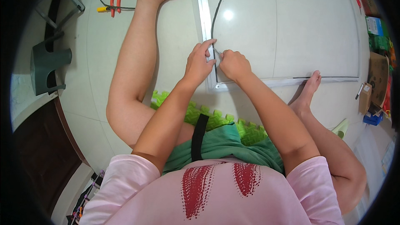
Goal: The person installs a rubber seal into the frame of a window screen by hand and using a screwdriver to press it into the groove.
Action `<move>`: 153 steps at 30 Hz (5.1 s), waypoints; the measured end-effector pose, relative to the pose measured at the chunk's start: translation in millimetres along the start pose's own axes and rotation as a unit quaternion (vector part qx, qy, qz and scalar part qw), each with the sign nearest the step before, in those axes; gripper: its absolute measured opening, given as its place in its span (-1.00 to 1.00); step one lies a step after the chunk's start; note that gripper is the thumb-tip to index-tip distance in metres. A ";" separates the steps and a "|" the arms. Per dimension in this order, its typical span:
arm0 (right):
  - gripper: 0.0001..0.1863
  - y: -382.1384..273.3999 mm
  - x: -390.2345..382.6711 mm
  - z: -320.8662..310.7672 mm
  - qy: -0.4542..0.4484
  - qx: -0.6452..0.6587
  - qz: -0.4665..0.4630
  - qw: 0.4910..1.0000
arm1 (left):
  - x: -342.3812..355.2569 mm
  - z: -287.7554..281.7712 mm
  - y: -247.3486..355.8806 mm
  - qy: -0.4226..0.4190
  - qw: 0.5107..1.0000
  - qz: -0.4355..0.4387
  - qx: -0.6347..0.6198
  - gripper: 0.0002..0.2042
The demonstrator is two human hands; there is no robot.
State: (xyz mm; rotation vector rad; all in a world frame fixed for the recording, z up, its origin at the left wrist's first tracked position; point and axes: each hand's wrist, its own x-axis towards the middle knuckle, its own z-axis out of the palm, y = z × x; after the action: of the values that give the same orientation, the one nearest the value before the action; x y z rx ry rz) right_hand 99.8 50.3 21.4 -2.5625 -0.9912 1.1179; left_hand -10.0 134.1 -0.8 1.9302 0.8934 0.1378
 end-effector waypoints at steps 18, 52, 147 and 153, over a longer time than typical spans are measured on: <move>-0.66 9.3 5.1 8.1 0.033 0.051 -0.028 0.998 | 2.4 -1.8 3.8 0.013 1.000 -0.002 -0.015 -0.45; -0.64 8.1 14.6 4.9 0.020 0.041 -0.006 0.999 | 9.3 -11.5 8.0 -0.033 0.999 -0.032 0.005 -0.32; -0.72 61.2 -55.5 -11.0 -0.203 -0.222 -0.175 0.938 | -26.3 13.2 19.3 -0.127 0.985 -0.007 0.118 -0.19; -0.71 57.4 -58.1 -11.5 -0.210 -0.219 -0.146 0.942 | -26.7 13.8 19.8 -0.129 0.985 -0.015 0.110 -0.19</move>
State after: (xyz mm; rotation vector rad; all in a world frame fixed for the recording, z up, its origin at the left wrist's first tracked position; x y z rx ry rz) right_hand 108.1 -29.5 40.6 -2.3929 -1.8395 1.5288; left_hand -12.8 101.9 15.0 2.0786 0.7890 -0.2343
